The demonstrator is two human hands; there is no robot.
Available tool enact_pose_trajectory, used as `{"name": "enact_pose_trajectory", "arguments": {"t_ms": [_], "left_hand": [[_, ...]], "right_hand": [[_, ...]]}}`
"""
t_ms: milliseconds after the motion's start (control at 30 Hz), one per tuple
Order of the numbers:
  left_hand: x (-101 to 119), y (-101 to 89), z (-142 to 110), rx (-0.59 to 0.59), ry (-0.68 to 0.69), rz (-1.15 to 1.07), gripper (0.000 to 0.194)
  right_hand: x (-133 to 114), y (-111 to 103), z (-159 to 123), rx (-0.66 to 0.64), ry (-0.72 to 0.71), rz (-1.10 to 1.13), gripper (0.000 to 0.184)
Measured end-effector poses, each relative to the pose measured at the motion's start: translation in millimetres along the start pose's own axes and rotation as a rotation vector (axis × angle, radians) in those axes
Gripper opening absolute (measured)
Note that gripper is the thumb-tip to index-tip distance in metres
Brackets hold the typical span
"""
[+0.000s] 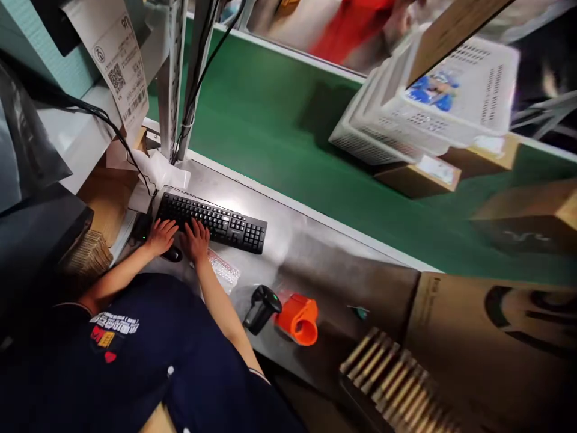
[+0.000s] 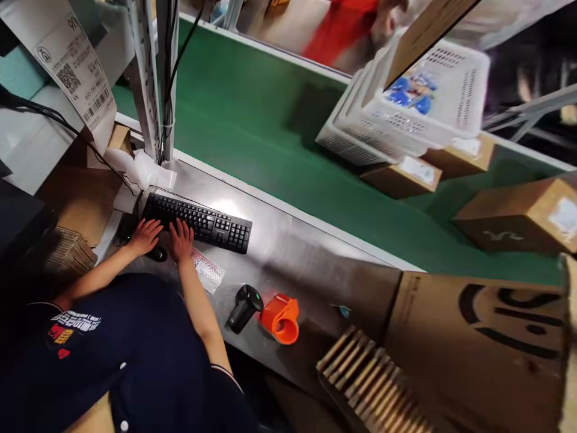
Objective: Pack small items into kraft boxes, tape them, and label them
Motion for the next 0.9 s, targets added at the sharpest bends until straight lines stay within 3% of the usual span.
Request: {"name": "enact_pose_trajectory", "arguments": {"t_ms": [467, 700, 900], "left_hand": [[3.6, -4.6, 11.1, 0.004, 0.013, 0.013, 0.055], [4.3, -5.9, 20.3, 0.011, -0.003, -0.003, 0.059], [0.1, -6.6, 24.8, 0.044, -0.033, 0.003, 0.056]], "right_hand": [[-6.6, -4.1, 0.3, -0.014, 0.014, -0.034, 0.045], [1.2, -9.0, -6.5, -0.016, 0.051, -0.046, 0.042], [8.0, -16.5, 5.2, 0.032, 0.095, 0.007, 0.038]]}}
Point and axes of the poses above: each hand's wrist, its own z-axis towards the middle knuckle, its own y-axis out of the palm, x = y × z, the point moved 5 cm from there along z, towards the middle knuckle, and after that the axes turned 9 degrees about y, right-handed, at the moved point
